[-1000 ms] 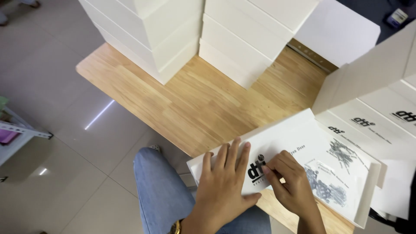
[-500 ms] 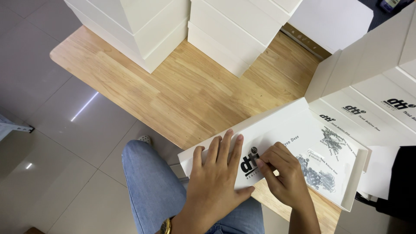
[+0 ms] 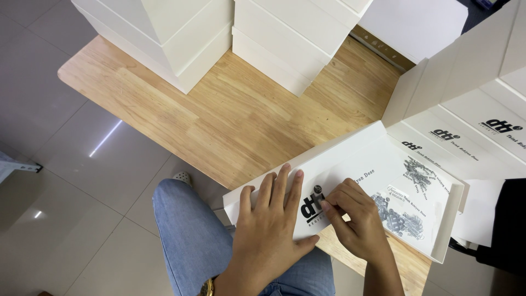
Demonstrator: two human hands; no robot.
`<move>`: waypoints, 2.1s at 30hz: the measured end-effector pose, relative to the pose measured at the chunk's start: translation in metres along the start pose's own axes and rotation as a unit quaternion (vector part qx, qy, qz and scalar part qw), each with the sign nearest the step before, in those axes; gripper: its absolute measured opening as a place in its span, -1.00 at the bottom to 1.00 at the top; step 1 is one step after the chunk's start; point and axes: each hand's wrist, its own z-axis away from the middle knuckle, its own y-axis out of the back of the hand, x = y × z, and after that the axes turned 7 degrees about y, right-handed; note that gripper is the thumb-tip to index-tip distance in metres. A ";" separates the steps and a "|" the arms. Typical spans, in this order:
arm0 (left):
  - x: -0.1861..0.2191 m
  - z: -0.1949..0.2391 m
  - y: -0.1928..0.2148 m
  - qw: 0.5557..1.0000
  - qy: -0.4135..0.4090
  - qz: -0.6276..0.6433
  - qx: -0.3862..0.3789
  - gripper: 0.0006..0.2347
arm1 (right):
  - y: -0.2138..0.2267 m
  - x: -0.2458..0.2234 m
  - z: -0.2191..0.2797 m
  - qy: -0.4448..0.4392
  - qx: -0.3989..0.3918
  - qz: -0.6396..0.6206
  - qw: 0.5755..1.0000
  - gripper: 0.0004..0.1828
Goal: Labeling white cardboard boxes by peeling and applying black stickers.
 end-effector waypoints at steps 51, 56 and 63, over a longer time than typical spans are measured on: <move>-0.083 -0.013 -0.068 0.948 -0.100 -0.113 0.279 -0.12 | -0.059 0.011 -0.021 0.075 0.064 -0.048 0.994 -0.75; -0.063 -0.003 -0.059 0.977 -0.037 -0.073 0.197 -0.03 | -0.041 0.003 -0.020 0.074 0.040 -0.049 0.995 -0.70; -0.030 -0.004 -0.010 1.000 -0.022 0.013 0.018 -0.04 | -0.014 0.004 -0.012 0.059 -0.003 -0.018 0.998 -0.74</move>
